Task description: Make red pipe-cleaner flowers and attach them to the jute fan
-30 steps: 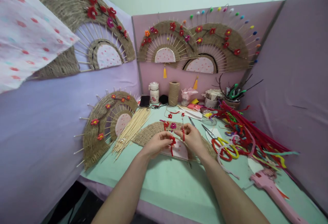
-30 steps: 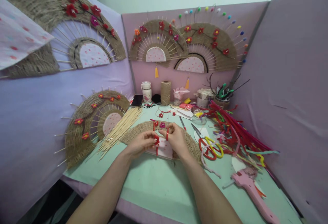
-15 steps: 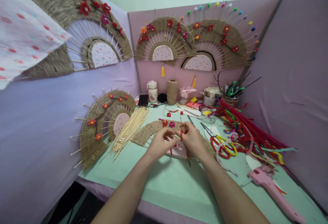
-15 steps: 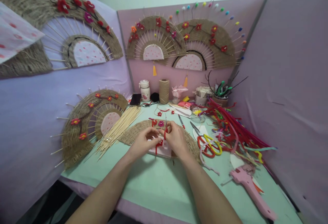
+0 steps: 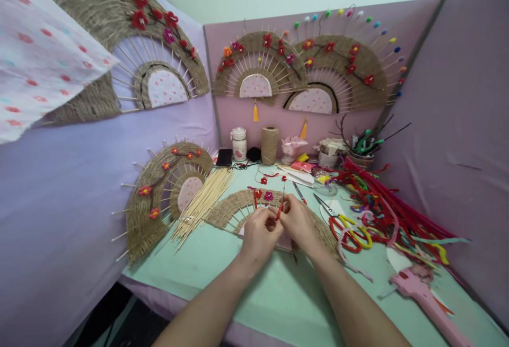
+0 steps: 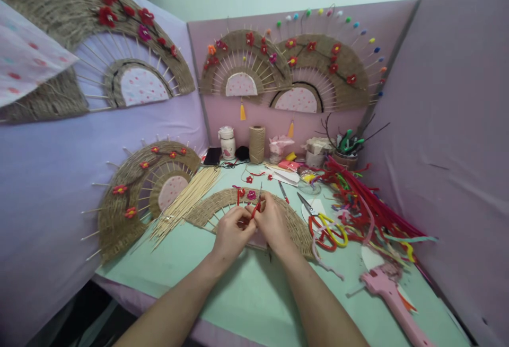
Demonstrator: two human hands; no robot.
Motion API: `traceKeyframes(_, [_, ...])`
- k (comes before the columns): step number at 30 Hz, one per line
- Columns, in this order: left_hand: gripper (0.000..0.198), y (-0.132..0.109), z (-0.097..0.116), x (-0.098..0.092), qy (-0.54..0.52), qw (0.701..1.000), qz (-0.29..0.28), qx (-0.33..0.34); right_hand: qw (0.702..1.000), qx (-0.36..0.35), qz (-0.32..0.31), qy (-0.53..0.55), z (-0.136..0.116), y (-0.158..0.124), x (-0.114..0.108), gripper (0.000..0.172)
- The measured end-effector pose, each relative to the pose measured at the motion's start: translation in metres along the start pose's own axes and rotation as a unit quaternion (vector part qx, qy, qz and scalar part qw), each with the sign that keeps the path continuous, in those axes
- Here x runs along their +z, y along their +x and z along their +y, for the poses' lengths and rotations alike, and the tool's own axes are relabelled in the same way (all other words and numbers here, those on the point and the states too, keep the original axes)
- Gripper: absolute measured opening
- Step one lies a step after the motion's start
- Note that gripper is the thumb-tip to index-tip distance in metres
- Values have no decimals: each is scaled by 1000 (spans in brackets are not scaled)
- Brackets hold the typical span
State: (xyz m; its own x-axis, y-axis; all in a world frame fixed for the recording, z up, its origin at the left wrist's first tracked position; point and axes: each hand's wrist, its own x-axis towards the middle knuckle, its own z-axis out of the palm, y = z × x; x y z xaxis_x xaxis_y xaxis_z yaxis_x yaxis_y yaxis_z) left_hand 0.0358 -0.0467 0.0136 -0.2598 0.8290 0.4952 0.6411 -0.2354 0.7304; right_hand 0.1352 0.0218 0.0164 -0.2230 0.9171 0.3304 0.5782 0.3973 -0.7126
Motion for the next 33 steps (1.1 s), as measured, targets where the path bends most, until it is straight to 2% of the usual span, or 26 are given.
traceKeyframes(8, [8, -1, -1, 2, 15, 1000, 21, 14, 998, -10, -56, 37, 0, 3, -3, 18])
traceKeyframes(13, [7, 3, -10, -1, 18, 1000, 25, 2, 998, -8, -44, 34, 0, 3, -5, 15])
traceKeyframes(15, [6, 7, -15, -3, -11, 999, 28, -24, 996, -8, -49, 68, 0, 2, -5, 20])
traceKeyframes(19, [7, 13, -22, -6, -102, 990, 33, -94, 982, -25, -67, 173, -3, -2, -2, 40])
traceKeyframes(22, [12, 21, -24, -10, -196, 962, 37, -186, 979, -57, -46, 191, -8, -7, -2, 42])
traceKeyframes(24, [13, 30, -26, -17, -282, 926, 42, -247, 980, -91, -6, 179, -12, -10, -6, 34])
traceKeyframes(27, [12, 53, -34, -32, -356, 892, 82, -267, 978, -116, 59, 160, -15, -10, -16, 26])
traceKeyframes(30, [7, 85, -52, -47, -345, 896, 96, -262, 980, -90, 86, 152, -12, -6, -24, 23])
traceKeyframes(33, [13, 116, -77, -51, -272, 910, 71, -306, 988, -70, 45, 131, -5, 0, -25, 21])
